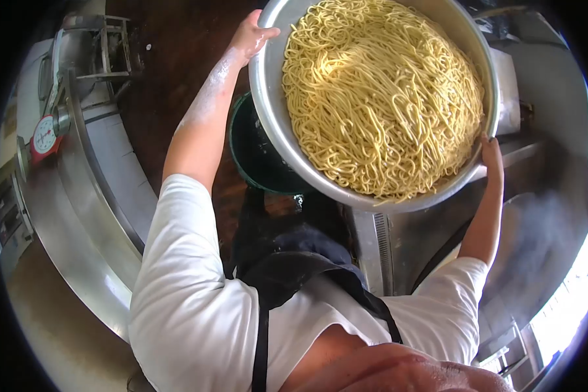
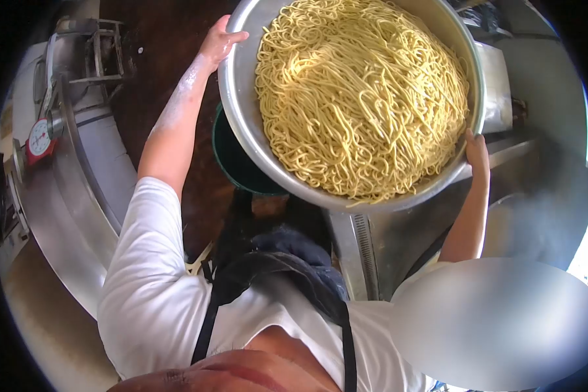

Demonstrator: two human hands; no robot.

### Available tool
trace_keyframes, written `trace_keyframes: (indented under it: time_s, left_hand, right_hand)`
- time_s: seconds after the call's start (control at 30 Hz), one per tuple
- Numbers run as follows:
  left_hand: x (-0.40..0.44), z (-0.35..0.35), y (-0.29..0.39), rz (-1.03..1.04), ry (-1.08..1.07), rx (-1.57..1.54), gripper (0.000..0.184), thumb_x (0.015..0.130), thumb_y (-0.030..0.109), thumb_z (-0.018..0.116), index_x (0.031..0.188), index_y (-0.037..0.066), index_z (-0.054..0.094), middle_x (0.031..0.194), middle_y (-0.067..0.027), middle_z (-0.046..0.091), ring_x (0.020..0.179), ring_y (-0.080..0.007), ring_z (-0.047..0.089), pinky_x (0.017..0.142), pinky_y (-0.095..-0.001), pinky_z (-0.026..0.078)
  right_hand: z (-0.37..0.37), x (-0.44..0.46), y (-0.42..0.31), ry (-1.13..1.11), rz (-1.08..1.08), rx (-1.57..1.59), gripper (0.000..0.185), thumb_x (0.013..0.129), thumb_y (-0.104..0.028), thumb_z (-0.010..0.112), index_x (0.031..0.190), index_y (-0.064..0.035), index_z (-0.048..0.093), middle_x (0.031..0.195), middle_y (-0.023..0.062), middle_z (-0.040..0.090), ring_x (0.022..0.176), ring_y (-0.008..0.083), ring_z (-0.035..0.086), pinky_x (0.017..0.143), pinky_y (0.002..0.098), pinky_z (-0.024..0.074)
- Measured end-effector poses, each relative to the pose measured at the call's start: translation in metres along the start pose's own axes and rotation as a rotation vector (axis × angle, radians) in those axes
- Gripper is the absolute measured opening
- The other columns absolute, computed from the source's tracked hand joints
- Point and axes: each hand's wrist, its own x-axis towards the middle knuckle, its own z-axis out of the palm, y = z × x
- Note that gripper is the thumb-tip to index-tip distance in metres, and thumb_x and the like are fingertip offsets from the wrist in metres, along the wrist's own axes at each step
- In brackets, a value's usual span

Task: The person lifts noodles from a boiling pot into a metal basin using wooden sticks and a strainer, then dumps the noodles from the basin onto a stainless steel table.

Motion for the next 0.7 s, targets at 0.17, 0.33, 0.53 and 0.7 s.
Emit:
trace_keyframes:
  time_s: [0.17,0.33,0.53,0.7]
  left_hand:
    - [0.021,-0.005,-0.038,0.12,0.098,0.057,0.064,0.078,0.009,0.078,0.133,-0.001,0.048,0.115,-0.0112,0.065,0.102,-0.02,0.064,0.093,-0.0351,0.051]
    - [0.001,0.001,-0.007,0.116,0.15,0.182,0.058,0.075,0.009,0.077,0.128,-0.002,0.053,0.105,-0.0118,0.068,0.092,-0.0195,0.065,0.085,-0.0344,0.052]
    - [-0.01,0.001,0.004,0.101,0.119,0.189,0.059,0.077,0.01,0.076,0.129,-0.005,0.051,0.109,-0.0157,0.067,0.095,-0.0209,0.066,0.085,-0.035,0.052]
    - [-0.005,0.001,0.002,0.111,0.083,0.041,0.05,0.076,0.006,0.075,0.121,-0.003,0.054,0.102,-0.0129,0.067,0.089,-0.0191,0.064,0.082,-0.0336,0.052]
  right_hand:
    - [-0.003,-0.004,-0.002,-0.012,0.023,0.092,0.067,0.097,-0.051,0.053,0.12,0.012,0.055,0.099,0.0251,0.066,0.087,0.0325,0.066,0.072,0.041,0.0514]
    - [0.002,0.011,0.004,-0.073,-0.001,0.032,0.069,0.097,-0.05,0.052,0.121,0.0141,0.053,0.106,0.0292,0.066,0.093,0.037,0.068,0.072,0.0446,0.0539]
    - [0.002,-0.013,-0.013,0.003,0.029,0.073,0.065,0.098,-0.05,0.051,0.121,0.0115,0.053,0.1,0.0249,0.066,0.078,0.0321,0.068,0.059,0.0394,0.0537]
    - [-0.007,-0.028,-0.027,0.003,-0.029,0.014,0.063,0.099,-0.047,0.05,0.123,0.0115,0.053,0.107,0.0286,0.065,0.089,0.036,0.068,0.071,0.0422,0.0537]
